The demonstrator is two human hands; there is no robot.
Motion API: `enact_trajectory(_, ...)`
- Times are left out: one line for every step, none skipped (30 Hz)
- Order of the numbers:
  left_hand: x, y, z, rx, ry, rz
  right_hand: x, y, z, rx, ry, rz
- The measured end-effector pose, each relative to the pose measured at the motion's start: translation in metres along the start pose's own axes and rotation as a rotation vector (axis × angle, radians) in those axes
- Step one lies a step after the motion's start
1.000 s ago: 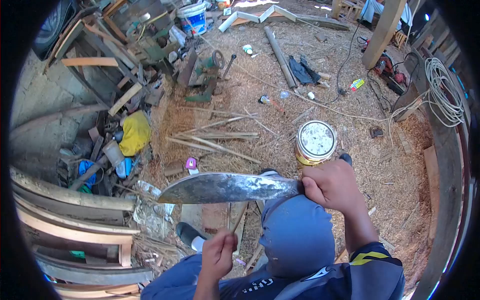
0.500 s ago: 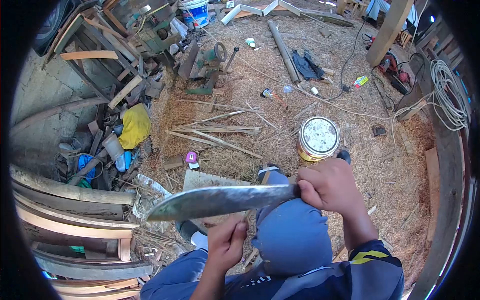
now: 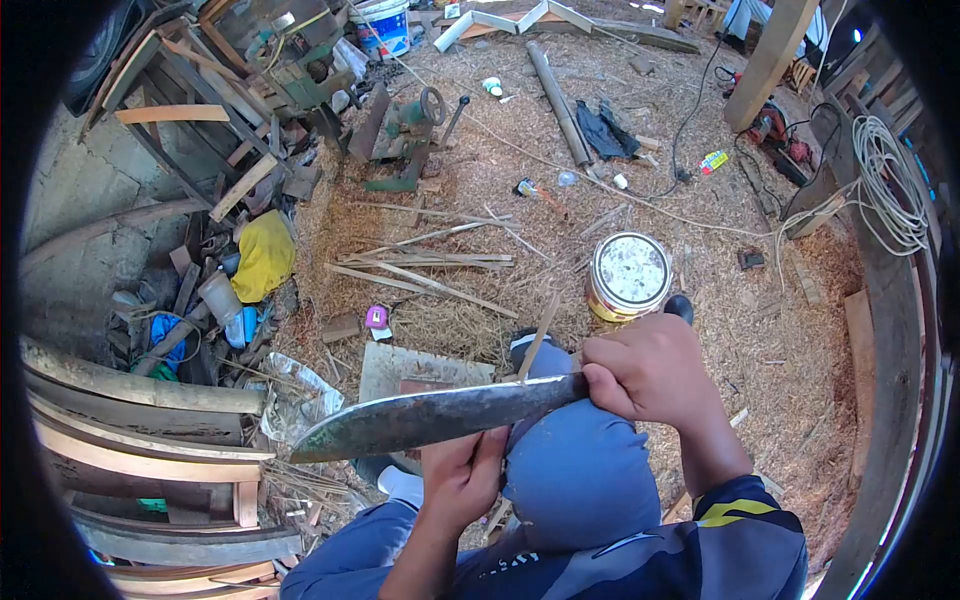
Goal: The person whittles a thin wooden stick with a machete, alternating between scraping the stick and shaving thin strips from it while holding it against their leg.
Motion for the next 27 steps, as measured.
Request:
enact_trajectory(0.000,-0.003,0.008,-0.020,-0.021,0.013,-0.001,0.001,0.002,-0.008,0.027,0.009)
enact_trajectory(0.000,-0.007,0.016,-0.037,-0.038,0.024,-0.004,0.002,0.003,-0.019,0.057,0.021)
enact_trajectory(0.000,-0.013,0.025,-0.069,-0.056,0.031,-0.003,0.005,0.005,-0.007,0.049,0.017)
enact_trajectory(0.000,-0.019,0.033,-0.095,-0.078,0.035,-0.003,0.007,0.007,0.009,0.048,0.014)
enact_trajectory(0.000,-0.023,0.039,-0.121,-0.103,0.038,-0.003,0.009,0.008,0.028,0.048,0.011)
enact_trajectory(-0.001,-0.020,0.042,-0.119,-0.071,0.073,-0.003,0.009,0.010,0.034,0.051,0.009)
enact_trajectory(-0.003,-0.019,0.043,-0.104,-0.055,0.072,-0.003,0.010,0.011,0.038,0.052,0.009)
enact_trajectory(-0.004,-0.019,0.043,-0.088,-0.036,0.072,-0.004,0.010,0.012,0.039,0.053,0.010)
enact_trajectory(-0.005,-0.019,0.043,-0.070,-0.016,0.071,-0.004,0.011,0.013,0.049,0.052,0.012)
enact_trajectory(-0.005,-0.025,0.050,-0.077,-0.029,0.071,-0.003,0.013,0.016,0.061,0.054,0.014)
enact_trajectory(-0.006,-0.034,0.060,-0.078,-0.043,0.069,-0.003,0.015,0.018,0.074,0.061,0.017)
enact_trajectory(-0.010,-0.034,0.057,-0.076,-0.057,0.063,-0.003,0.018,0.019,0.087,0.067,0.006)
enact_trajectory(-0.010,-0.036,0.054,-0.096,-0.051,0.057,-0.002,0.021,0.021,0.101,0.069,-0.012)
enact_trajectory(-0.006,-0.035,0.055,-0.130,-0.042,0.059,0.001,0.022,0.023,0.114,0.057,-0.033)
enact_trajectory(0.000,-0.032,0.055,-0.173,-0.030,0.070,0.000,0.017,0.022,0.082,0.056,-0.032)
enact_trajectory(0.004,-0.027,0.046,-0.217,-0.049,0.071,-0.003,0.011,0.017,0.050,0.055,-0.029)
enact_trajectory(0.004,-0.016,0.031,-0.157,-0.005,0.024,-0.006,0.006,0.013,0.018,0.060,-0.021)
enact_trajectory(0.005,-0.004,0.016,-0.094,0.037,-0.024,-0.006,0.004,0.009,0.008,0.048,-0.005)
enact_trajectory(0.005,0.006,0.008,-0.031,0.078,-0.074,-0.005,0.001,0.006,-0.001,0.036,0.010)
enact_trajectory(0.006,0.003,0.006,-0.064,0.078,-0.037,-0.004,0.000,0.005,-0.008,0.025,0.024)
enact_trajectory(0.006,-0.001,0.004,-0.096,0.076,0.001,-0.005,0.000,0.004,-0.008,0.024,0.028)
enact_trajectory(0.006,-0.006,0.001,-0.129,0.074,0.038,-0.006,0.000,0.004,-0.007,0.023,0.030)
enact_trajectory(0.006,0.001,-0.001,-0.064,0.057,-0.056,-0.005,0.000,0.004,-0.006,0.019,0.027)
enact_trajectory(0.005,0.007,0.000,-0.005,0.039,-0.149,-0.005,0.001,0.004,-0.008,0.035,0.017)
enact_trajectory(0.005,0.013,0.003,0.048,0.022,-0.240,-0.006,0.002,0.004,-0.011,0.046,0.004)
enact_trajectory(0.004,0.007,0.009,0.002,0.003,-0.175,-0.006,0.003,0.006,-0.014,0.058,-0.007)
enact_trajectory(0.004,0.001,0.018,-0.037,-0.016,-0.109,-0.003,0.006,0.009,0.015,0.046,-0.026)
Point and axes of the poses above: each hand's wrist, its own z-axis away from the middle knuckle, its own x-axis out of the palm, y = z × x, the point moved 8 cm from there along -z, towards the middle knuckle, and after that the axes turned 12 degrees about -y, right-handed, at the moved point
